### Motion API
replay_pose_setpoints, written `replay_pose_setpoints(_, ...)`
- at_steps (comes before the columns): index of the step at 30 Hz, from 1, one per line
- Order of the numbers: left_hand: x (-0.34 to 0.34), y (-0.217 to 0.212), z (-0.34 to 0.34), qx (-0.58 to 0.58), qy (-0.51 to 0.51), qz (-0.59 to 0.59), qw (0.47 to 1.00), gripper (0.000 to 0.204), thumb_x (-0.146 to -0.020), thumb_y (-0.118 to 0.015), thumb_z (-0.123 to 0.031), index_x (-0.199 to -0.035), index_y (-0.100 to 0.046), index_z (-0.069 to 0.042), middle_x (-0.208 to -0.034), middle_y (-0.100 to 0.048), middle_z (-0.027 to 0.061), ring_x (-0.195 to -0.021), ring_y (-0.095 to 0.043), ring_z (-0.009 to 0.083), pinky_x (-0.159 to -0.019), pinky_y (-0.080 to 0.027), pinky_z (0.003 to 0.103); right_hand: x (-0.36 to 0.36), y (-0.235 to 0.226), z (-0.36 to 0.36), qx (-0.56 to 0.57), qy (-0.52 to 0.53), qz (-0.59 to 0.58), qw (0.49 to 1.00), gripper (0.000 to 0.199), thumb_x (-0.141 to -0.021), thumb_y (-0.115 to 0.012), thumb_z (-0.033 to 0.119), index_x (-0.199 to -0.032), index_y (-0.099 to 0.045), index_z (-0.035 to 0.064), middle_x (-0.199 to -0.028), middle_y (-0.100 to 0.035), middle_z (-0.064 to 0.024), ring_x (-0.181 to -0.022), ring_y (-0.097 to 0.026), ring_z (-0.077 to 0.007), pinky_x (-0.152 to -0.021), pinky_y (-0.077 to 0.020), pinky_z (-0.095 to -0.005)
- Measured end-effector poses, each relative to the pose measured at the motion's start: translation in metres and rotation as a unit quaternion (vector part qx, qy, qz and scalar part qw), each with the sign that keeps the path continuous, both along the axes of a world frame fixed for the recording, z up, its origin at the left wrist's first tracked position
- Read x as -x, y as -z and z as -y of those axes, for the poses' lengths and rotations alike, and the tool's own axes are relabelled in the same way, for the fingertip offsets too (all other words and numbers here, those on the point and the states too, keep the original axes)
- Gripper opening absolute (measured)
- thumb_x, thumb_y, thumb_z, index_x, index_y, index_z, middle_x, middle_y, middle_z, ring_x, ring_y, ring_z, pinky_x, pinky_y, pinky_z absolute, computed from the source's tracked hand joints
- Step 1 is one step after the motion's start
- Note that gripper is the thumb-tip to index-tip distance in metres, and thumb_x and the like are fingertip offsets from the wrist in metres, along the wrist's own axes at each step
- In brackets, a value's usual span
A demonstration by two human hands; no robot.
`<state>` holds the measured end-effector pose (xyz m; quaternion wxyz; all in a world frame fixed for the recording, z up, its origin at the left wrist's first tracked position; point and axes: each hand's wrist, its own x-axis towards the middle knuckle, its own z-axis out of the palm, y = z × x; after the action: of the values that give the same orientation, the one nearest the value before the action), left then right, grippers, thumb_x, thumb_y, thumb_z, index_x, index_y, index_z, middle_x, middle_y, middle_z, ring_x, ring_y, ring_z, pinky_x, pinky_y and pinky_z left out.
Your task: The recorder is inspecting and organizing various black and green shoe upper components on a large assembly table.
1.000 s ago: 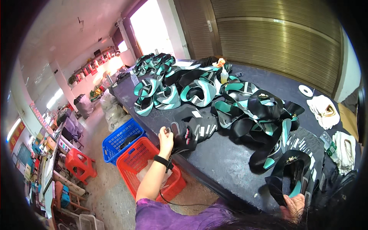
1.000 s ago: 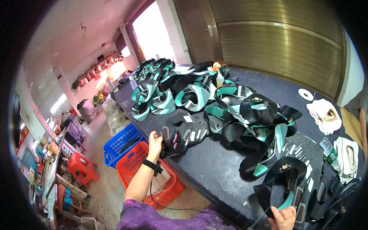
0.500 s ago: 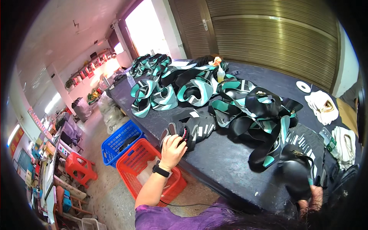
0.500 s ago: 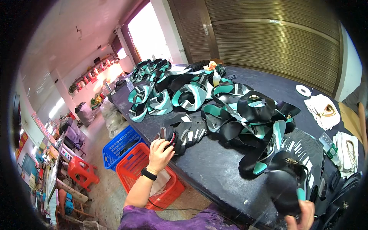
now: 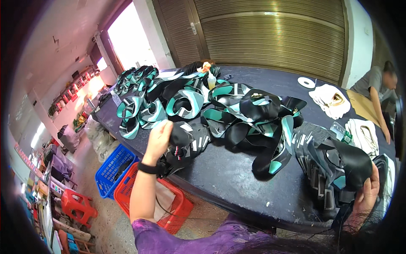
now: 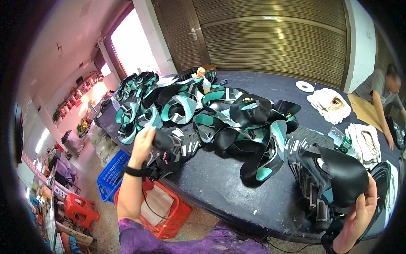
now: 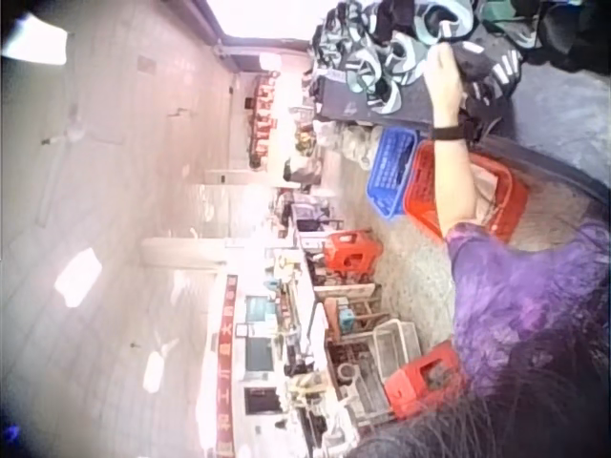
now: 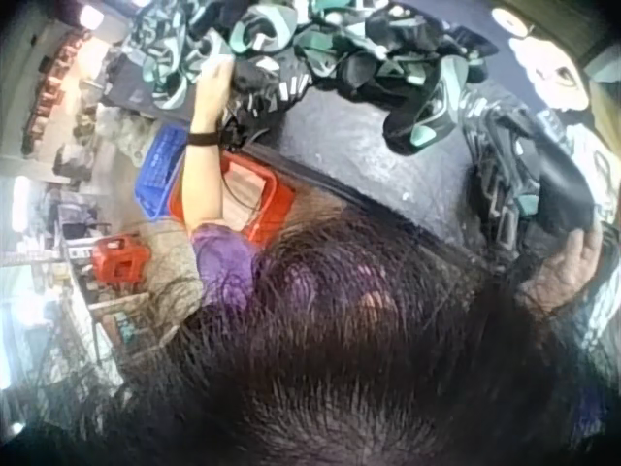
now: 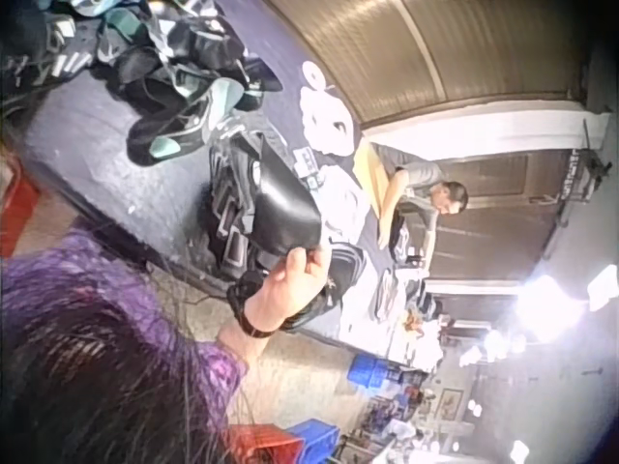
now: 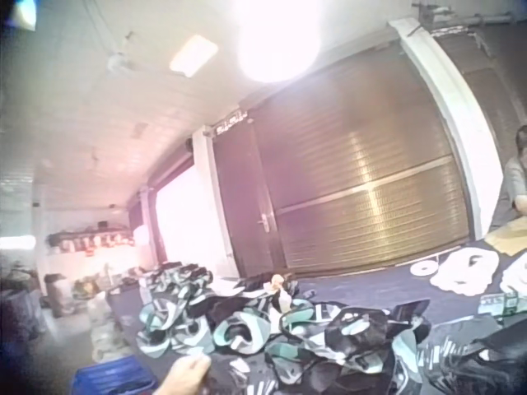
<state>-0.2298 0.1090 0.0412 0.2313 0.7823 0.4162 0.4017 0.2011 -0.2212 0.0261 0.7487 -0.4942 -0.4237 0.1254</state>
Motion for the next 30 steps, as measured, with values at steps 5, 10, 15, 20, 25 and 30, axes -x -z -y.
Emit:
replay_pose_setpoints(5, -0.088, 0.047, 0.037, -0.189, 0.2, -0.13, 0.952, 0.018, -0.08, -0.052, -0.018, -0.08, -0.056, -0.001, -0.082, -0.06, 0.012, -0.072, -0.057, 0.0277, -0.065, -0.045, 0.036, 0.017, -0.008, -0.025, -0.05, -0.043, -0.066, 0.996, 0.044, -0.084, -0.054, 0.015, -0.118, -0.039, -0.0085, -0.112, -0.05, -0.0144, -0.103, -0.05, -0.0188, -0.09, -0.0373, -0.0292)
replay_pose_setpoints(10, -0.122, 0.122, 0.111, -0.122, 0.289, -0.276, 0.909, 0.015, -0.077, -0.055, -0.018, -0.08, -0.055, -0.004, -0.081, -0.058, 0.0064, -0.074, -0.056, 0.0238, -0.067, -0.043, 0.035, 0.082, 0.002, -0.033, 0.039, 0.037, 0.041, 0.998, 0.074, -0.071, -0.066, 0.044, -0.116, -0.04, -0.009, -0.108, -0.049, -0.0107, -0.099, -0.048, -0.016, -0.086, -0.0373, -0.029)
replay_pose_setpoints(15, -0.104, 0.142, 0.126, -0.174, 0.2, -0.163, 0.95, 0.032, -0.072, -0.064, -0.024, -0.095, -0.053, -0.005, -0.103, -0.053, 0.0083, -0.098, -0.049, 0.0234, -0.083, -0.036, 0.037, 0.104, 0.002, -0.055, 0.097, -0.085, 0.226, 0.965, 0.058, -0.068, -0.069, 0.036, -0.103, -0.05, -0.0058, -0.089, -0.046, -0.0086, -0.085, -0.045, -0.0178, -0.076, -0.0363, -0.0291)
replay_pose_setpoints(20, -0.08, 0.144, 0.12, 0.298, 0.196, 0.23, 0.906, 0.035, -0.091, -0.038, -0.032, -0.102, -0.051, -0.001, -0.099, -0.053, 0.0126, -0.095, -0.051, 0.0236, -0.087, -0.038, 0.036, 0.124, 0.005, -0.083, 0.005, -0.206, 0.465, 0.861, 0.052, -0.054, -0.076, 0.022, -0.099, -0.056, 0.004, -0.074, -0.051, -0.0055, -0.064, -0.048, -0.0218, -0.058, -0.0375, -0.0321)
replay_pose_setpoints(25, -0.071, 0.135, 0.111, 0.57, 0.402, 0.463, 0.547, 0.091, -0.078, -0.014, -0.069, -0.123, -0.036, 0.007, -0.117, -0.044, 0.0286, -0.102, -0.051, 0.033, -0.091, -0.037, 0.039, 0.149, 0.018, -0.089, -0.095, -0.274, 0.568, 0.77, 0.041, -0.055, -0.07, 0.014, -0.095, -0.061, 0.0133, -0.065, -0.049, 0.0057, -0.059, -0.051, -0.0101, -0.056, -0.0392, -0.0242)
replay_pose_setpoints(30, -0.059, 0.127, 0.093, 0.382, 0.197, 0.561, 0.707, 0.038, -0.087, -0.046, -0.027, -0.116, -0.045, -0.003, -0.11, -0.053, 0.0122, -0.096, -0.054, 0.0225, -0.087, -0.042, 0.033, 0.151, 0.055, -0.084, -0.005, -0.31, 0.656, 0.688, 0.039, -0.065, -0.056, 0.011, -0.104, -0.057, 0.0126, -0.082, -0.052, -0.0002, -0.071, -0.053, -0.0136, -0.065, -0.0431, -0.0257)
